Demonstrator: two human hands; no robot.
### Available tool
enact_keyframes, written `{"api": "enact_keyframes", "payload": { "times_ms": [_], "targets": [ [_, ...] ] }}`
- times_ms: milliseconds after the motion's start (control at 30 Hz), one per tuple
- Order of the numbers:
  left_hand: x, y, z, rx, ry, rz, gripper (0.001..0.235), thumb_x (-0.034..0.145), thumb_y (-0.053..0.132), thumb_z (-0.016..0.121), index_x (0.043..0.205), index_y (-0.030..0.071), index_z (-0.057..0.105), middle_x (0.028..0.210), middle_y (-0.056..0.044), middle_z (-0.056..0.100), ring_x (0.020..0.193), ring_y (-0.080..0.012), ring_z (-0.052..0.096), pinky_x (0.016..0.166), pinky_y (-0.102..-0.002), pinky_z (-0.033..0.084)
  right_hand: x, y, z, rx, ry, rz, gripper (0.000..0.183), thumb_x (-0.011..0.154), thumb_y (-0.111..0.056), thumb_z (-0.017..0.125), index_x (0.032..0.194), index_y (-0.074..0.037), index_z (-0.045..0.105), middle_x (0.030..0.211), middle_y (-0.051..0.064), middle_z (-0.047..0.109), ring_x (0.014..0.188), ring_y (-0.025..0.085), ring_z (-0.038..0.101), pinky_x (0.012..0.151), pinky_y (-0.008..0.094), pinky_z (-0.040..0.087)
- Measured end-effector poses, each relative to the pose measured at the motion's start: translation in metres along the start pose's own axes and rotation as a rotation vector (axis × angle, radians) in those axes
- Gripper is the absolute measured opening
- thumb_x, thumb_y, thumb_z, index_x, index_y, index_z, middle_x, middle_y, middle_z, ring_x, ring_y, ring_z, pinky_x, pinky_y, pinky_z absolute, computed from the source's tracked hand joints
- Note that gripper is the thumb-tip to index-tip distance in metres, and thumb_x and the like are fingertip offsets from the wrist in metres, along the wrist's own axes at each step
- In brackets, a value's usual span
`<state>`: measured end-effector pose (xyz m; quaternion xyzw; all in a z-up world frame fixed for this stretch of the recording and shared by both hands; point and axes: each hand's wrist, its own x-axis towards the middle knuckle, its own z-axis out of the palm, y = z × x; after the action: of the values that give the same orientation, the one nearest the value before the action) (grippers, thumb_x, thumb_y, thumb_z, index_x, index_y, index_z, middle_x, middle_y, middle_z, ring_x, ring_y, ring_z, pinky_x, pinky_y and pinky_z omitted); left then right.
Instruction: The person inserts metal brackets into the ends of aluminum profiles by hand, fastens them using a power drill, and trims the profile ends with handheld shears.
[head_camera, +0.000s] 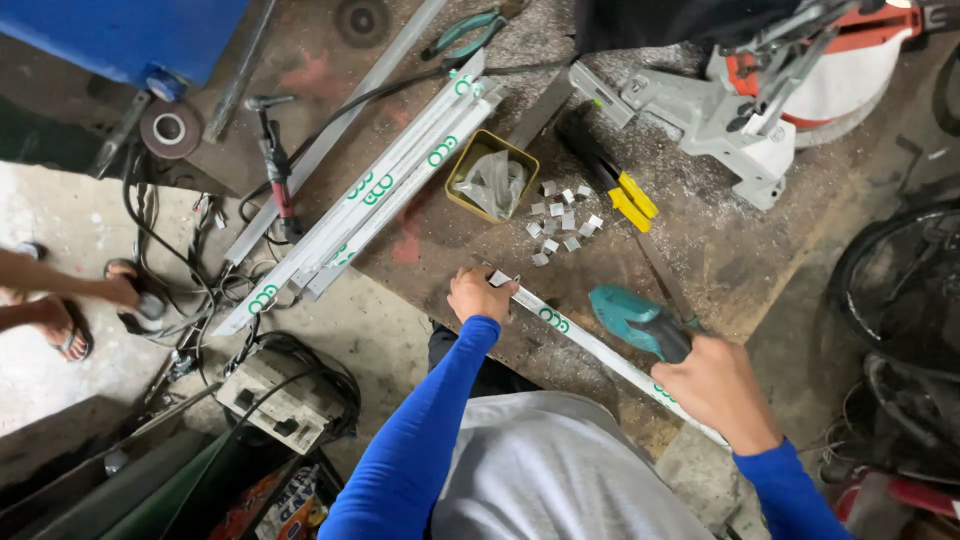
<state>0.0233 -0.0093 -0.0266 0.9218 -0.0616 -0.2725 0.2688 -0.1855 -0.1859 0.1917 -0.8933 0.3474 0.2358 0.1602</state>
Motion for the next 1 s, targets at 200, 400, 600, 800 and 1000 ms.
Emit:
{"api": "enact_keyframes", "payload": {
  "times_ms": [200,400,600,800,1000],
  "targets": [
    [-0.002,0.001,-0.003,-0.004,0.005,0.018,0.046,0.063,0.035,0.092,0.101,0.014,0.080,0.114,-0.010,0.067,0.114,-0.0349,0.057,0.096,-0.051,0.044,0.005,-0.039,-0.019,0.276,-0.019,0.198,0.040,0.069,-0.036,0.074,0.085,0.000,0.073,0.071,0.027,0.069,0.072,0.043,0.072,0.070,0.048,0.056],
    [-0.001,-0.004,-0.008,-0.078,-0.021,0.068,0.047,0.062,0.032,0.091,0.104,0.014,0.078,0.112,-0.011,0.066,0.111,-0.0347,0.059,0.092,-0.050,0.046,0.014,-0.083,-0.027,0.188,-0.021,0.153,0.041,0.069,-0.037,0.076,0.084,0.000,0.076,0.072,0.027,0.069,0.072,0.043,0.071,0.069,0.048,0.055],
    [0.001,-0.011,-0.001,-0.113,0.033,0.105,0.039,0.064,0.028,0.087,0.099,0.014,0.078,0.110,-0.011,0.065,0.109,-0.0346,0.058,0.090,-0.048,0.045,0.015,-0.101,-0.022,0.224,-0.088,0.195,0.038,0.069,-0.032,0.076,0.084,0.004,0.074,0.071,0.027,0.069,0.069,0.040,0.073,0.067,0.046,0.057],
    [0.004,-0.027,0.027,-0.122,0.106,0.149,0.035,0.066,0.030,0.083,0.098,0.017,0.077,0.106,-0.009,0.062,0.104,-0.0325,0.056,0.087,-0.048,0.043,0.017,-0.110,-0.017,0.189,-0.061,0.154,0.039,0.068,-0.032,0.076,0.086,0.002,0.075,0.073,0.027,0.070,0.072,0.041,0.073,0.068,0.047,0.056],
    [0.010,-0.041,0.048,-0.134,0.188,0.213,0.033,0.067,0.028,0.081,0.098,0.017,0.076,0.107,-0.009,0.062,0.102,-0.0326,0.056,0.084,-0.047,0.042,0.021,-0.118,-0.019,0.185,-0.084,0.170,0.040,0.069,-0.032,0.076,0.087,0.003,0.074,0.074,0.027,0.070,0.073,0.041,0.073,0.070,0.046,0.057]
  ]
}}
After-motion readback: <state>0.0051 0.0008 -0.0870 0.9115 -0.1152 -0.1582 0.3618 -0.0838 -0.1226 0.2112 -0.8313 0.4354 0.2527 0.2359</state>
